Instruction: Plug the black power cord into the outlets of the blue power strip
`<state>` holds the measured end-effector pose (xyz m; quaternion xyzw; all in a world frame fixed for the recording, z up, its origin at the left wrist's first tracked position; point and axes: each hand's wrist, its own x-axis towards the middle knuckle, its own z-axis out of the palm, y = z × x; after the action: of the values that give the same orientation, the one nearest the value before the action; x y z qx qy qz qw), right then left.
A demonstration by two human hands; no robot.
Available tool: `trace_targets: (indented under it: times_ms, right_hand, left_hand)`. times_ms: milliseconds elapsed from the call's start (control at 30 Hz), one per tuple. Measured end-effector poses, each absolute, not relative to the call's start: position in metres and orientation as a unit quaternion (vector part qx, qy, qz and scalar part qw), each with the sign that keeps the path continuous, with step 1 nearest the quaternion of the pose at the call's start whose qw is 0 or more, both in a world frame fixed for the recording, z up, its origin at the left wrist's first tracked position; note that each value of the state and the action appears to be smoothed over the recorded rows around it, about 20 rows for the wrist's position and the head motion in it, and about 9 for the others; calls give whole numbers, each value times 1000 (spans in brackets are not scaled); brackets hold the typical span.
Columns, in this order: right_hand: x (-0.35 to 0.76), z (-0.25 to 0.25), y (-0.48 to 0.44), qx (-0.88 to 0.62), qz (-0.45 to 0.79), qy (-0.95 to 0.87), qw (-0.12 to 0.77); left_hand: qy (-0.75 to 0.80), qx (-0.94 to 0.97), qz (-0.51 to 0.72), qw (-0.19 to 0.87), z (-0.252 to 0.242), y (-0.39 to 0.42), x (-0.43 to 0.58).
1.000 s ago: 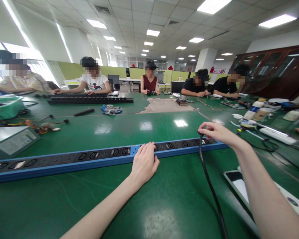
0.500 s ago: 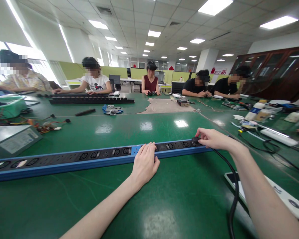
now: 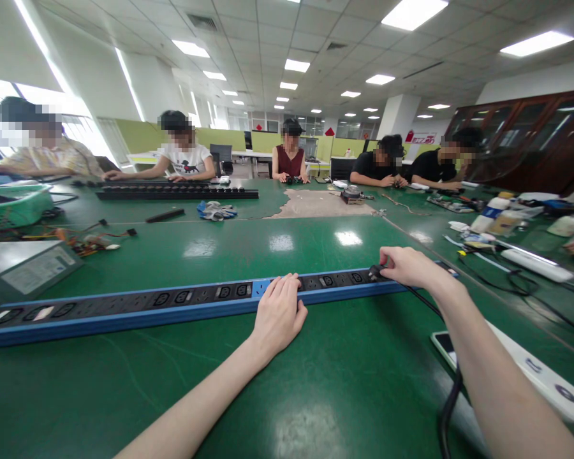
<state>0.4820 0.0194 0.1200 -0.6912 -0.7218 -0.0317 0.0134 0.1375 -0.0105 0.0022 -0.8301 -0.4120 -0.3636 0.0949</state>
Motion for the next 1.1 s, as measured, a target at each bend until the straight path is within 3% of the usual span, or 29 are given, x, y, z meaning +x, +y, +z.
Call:
trace_targets:
  times_ms: [300,567,1100]
  right_hand:
    - [466,113,22,-718,-53,-693,35]
    - [466,112,24,-730,1,-683,21]
    - [452,103,16,-724,-96,-683,-18]
  left_hand:
    - [-411,-831,-365,88,1,-10,137]
    - [-414,-832,-360,89,3,-11,136]
    - [-417,-831,-358,90,3,-11,137]
